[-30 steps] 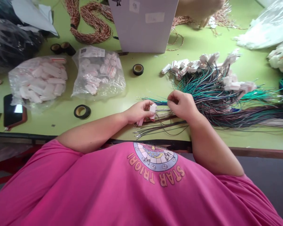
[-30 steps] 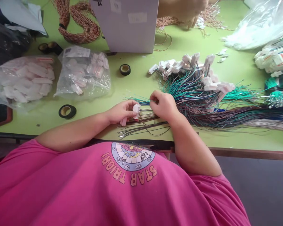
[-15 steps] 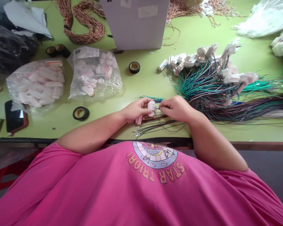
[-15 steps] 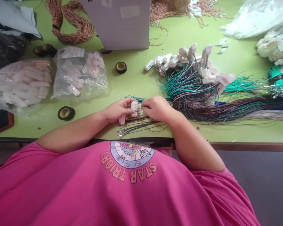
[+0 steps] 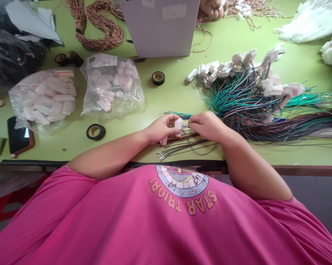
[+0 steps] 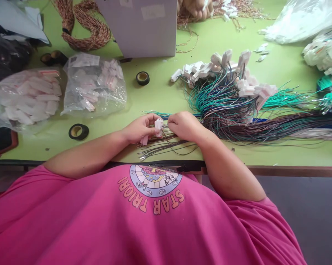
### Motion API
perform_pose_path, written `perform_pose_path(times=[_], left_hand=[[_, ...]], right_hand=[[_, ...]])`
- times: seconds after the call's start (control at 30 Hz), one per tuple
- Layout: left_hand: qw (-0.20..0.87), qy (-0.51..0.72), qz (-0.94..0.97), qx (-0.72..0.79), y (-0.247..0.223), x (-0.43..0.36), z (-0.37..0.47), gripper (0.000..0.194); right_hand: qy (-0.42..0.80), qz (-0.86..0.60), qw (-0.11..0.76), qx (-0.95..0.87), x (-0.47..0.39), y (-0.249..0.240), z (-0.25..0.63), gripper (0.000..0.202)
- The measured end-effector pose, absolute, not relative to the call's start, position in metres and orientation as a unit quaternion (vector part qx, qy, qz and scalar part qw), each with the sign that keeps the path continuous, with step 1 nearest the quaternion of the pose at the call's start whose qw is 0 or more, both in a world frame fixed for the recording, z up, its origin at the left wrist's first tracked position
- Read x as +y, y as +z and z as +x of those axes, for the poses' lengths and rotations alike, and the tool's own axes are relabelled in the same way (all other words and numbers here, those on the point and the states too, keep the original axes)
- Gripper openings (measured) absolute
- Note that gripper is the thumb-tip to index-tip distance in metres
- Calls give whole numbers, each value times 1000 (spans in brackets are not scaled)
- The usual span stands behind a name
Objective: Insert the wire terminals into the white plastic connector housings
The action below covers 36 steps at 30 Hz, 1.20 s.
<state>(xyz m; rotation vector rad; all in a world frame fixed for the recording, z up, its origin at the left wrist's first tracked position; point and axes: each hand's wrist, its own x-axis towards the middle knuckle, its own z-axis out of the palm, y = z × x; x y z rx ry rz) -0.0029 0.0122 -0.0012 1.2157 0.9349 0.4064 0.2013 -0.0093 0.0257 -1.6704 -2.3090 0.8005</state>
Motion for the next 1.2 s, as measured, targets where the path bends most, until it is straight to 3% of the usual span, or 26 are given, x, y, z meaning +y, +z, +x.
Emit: perform_pose_path(times=[0.37, 0.73, 1.07, 1.2], left_hand=[[698, 181, 560, 408, -6, 14, -4, 29], [699, 160, 555, 422, -2, 14, -2, 30], [709, 166, 553, 405, 0, 12, -2, 33], [709, 178, 554, 398, -2, 13, -4, 37]], right_hand=[[265, -566, 71, -777, -12, 18, 186, 28], [297, -555, 127, -767, -8, 13, 196, 20], [297, -442, 110, -839, 0, 16, 218, 30], [283, -494, 92, -817, -7, 21, 206, 34]])
